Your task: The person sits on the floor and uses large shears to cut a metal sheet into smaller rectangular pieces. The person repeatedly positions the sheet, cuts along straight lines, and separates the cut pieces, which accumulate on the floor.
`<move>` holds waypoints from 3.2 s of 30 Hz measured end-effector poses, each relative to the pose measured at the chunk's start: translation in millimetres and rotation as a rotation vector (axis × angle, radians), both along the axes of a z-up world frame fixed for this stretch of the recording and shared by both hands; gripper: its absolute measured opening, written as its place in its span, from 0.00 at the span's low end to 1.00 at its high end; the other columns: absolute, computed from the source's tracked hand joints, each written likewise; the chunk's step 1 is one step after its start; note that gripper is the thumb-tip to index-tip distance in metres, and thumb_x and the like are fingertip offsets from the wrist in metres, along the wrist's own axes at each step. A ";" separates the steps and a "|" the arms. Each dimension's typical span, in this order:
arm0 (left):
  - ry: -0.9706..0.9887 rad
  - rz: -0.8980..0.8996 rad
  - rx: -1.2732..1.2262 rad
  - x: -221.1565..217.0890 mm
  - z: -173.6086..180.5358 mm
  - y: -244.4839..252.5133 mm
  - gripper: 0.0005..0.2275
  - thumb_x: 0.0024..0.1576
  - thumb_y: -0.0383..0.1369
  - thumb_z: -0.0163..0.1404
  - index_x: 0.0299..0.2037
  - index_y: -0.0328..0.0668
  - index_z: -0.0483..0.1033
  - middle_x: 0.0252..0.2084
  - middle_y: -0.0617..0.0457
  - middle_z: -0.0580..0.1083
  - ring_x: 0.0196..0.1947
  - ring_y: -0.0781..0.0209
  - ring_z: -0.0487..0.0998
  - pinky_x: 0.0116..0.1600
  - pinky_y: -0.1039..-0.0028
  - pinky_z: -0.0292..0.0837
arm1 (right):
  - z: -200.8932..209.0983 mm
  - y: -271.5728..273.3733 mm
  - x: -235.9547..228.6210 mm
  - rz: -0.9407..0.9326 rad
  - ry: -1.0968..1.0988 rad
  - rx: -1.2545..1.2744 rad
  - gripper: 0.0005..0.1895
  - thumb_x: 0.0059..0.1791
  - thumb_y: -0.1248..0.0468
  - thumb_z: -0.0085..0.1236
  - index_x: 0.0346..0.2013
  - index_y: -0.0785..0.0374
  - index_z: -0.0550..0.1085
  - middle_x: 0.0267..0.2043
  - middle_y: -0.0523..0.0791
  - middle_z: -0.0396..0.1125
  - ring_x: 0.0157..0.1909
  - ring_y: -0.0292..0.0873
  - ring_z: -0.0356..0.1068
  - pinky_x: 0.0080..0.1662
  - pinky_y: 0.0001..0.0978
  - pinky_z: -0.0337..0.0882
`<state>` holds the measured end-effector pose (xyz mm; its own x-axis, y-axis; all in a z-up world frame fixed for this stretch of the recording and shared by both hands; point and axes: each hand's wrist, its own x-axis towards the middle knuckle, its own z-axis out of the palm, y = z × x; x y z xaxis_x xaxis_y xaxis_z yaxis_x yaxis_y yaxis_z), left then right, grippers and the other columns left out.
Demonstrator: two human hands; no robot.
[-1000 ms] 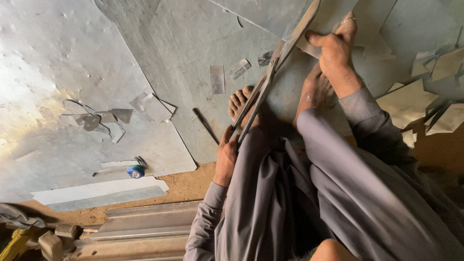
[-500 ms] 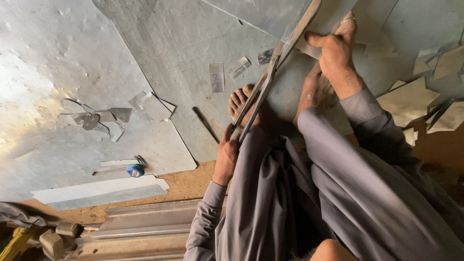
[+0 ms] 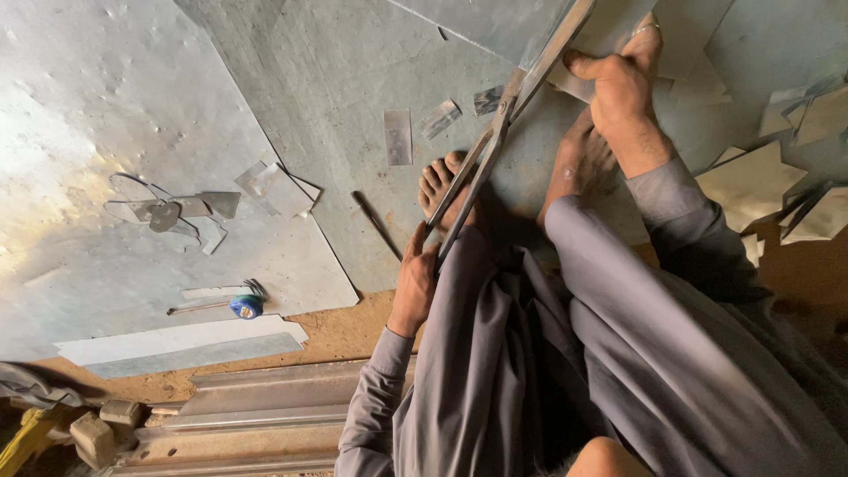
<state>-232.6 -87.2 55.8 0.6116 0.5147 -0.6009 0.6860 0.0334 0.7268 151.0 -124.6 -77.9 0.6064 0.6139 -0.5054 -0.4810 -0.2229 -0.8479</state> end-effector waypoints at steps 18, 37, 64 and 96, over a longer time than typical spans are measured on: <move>-0.002 -0.011 0.003 0.0 -1.1 3.4 0.16 0.58 0.28 0.47 0.55 0.30 0.75 0.72 0.26 0.58 0.71 0.30 0.60 0.72 0.56 0.59 | -6.7 -4.4 -4.1 0.003 -0.037 -0.029 0.31 0.47 0.85 0.63 0.57 0.63 0.60 0.61 0.48 0.58 0.67 0.46 0.63 0.70 0.43 0.74; 0.137 -0.001 0.211 -10.8 -39.9 -13.2 0.21 0.58 0.38 0.52 0.51 0.23 0.67 0.45 0.30 0.72 0.48 0.32 0.70 0.54 0.51 0.66 | -10.2 -1.0 -12.0 -0.050 -0.016 0.065 0.35 0.47 0.87 0.59 0.63 0.63 0.58 0.66 0.50 0.58 0.70 0.47 0.62 0.71 0.45 0.74; 0.435 -0.160 0.277 14.7 -32.7 16.1 0.19 0.55 0.44 0.54 0.39 0.30 0.70 0.36 0.35 0.75 0.38 0.37 0.77 0.39 0.52 0.73 | -24.3 -18.3 -16.9 -0.043 -0.085 -0.047 0.43 0.45 0.84 0.62 0.69 0.70 0.50 0.66 0.52 0.53 0.69 0.48 0.57 0.70 0.41 0.68; 0.234 -0.095 0.148 31.1 -30.9 28.9 0.39 0.52 0.42 0.54 0.63 0.08 0.55 0.31 0.31 0.77 0.33 0.33 0.79 0.39 0.52 0.75 | 1.6 -9.9 -55.1 -0.038 -0.347 -0.486 0.44 0.45 0.66 0.73 0.68 0.71 0.55 0.59 0.50 0.62 0.62 0.44 0.61 0.64 0.36 0.62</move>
<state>-201.5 -58.3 24.9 0.5147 0.5541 -0.6542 0.8307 -0.1334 0.5405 95.9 -134.6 -76.3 0.8034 0.3364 -0.4913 -0.2097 -0.6124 -0.7622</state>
